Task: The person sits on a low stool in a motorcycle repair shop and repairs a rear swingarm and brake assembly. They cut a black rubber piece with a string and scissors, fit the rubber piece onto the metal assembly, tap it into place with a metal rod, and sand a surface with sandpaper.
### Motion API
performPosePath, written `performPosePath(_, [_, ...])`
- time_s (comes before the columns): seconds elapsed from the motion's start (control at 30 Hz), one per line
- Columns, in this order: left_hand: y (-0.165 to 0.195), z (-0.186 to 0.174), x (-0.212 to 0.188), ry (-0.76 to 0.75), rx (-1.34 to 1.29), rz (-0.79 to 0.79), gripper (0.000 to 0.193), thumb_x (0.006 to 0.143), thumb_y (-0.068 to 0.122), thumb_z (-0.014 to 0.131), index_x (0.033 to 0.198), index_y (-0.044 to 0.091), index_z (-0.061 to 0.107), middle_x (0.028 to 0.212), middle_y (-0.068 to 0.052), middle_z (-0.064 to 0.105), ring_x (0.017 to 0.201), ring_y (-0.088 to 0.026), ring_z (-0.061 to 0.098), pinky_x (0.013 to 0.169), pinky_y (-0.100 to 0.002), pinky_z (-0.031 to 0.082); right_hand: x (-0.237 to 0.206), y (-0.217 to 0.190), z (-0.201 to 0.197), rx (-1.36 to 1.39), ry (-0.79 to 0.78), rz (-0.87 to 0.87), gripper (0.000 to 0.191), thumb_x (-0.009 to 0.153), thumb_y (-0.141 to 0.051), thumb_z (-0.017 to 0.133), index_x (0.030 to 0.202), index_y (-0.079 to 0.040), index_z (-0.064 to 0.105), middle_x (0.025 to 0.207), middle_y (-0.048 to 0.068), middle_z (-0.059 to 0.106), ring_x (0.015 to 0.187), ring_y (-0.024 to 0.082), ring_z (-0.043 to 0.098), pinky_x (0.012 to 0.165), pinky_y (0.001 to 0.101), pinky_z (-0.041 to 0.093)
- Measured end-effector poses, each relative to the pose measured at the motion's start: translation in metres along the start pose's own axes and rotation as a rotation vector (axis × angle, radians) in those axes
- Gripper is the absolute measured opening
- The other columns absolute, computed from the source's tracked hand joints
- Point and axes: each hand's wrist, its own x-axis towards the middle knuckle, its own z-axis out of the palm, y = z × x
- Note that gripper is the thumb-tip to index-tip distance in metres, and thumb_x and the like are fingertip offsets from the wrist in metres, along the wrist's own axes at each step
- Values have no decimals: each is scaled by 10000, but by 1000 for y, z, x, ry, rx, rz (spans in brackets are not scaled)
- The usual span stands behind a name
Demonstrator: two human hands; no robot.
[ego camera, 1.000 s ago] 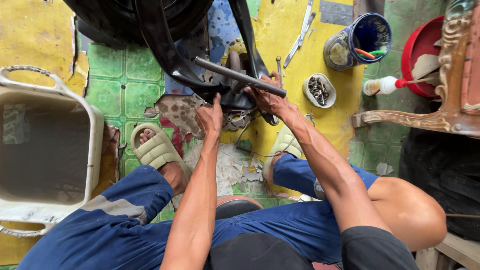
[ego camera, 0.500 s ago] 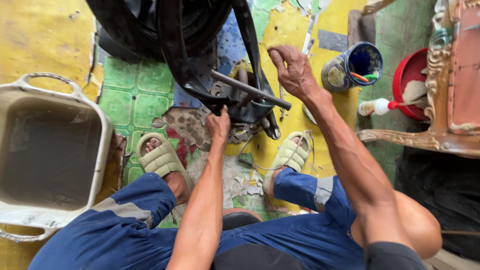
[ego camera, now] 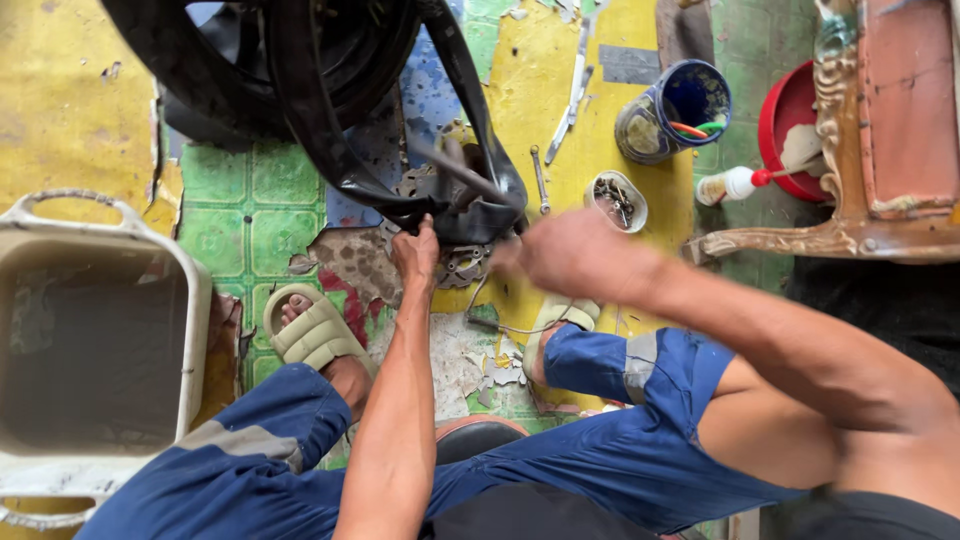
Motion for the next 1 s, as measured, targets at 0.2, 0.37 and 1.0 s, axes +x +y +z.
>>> performPosePath(0.2, [7, -4, -5, 2, -9, 12, 624, 850, 544, 696, 1010, -57, 740, 1052, -323, 708, 1062, -487, 663, 920, -526, 516, 67, 24, -82, 630, 200, 114, 805, 1092, -683, 372, 796, 22, 623, 876, 290, 742, 821, 506, 705, 710, 580, 516])
performPosePath(0.37, [-4, 5, 1, 88, -54, 310, 544, 851, 441, 685, 1182, 11, 719, 1053, -326, 696, 995, -529, 633, 820, -572, 489, 53, -55, -79, 265, 259, -207, 734, 1007, -669, 342, 861, -64, 731, 892, 231, 700, 904, 415, 699, 815, 531, 523])
performPosePath(1.0, [-5, 0, 6, -179, -389, 81, 433, 907, 359, 723, 1002, -63, 708, 887, -113, 710, 777, -203, 595, 702, -418, 494, 56, -18, -65, 129, 397, -204, 166, 856, -248, 673, 971, -140, 725, 823, 107, 633, 720, 288, 628, 641, 448, 525])
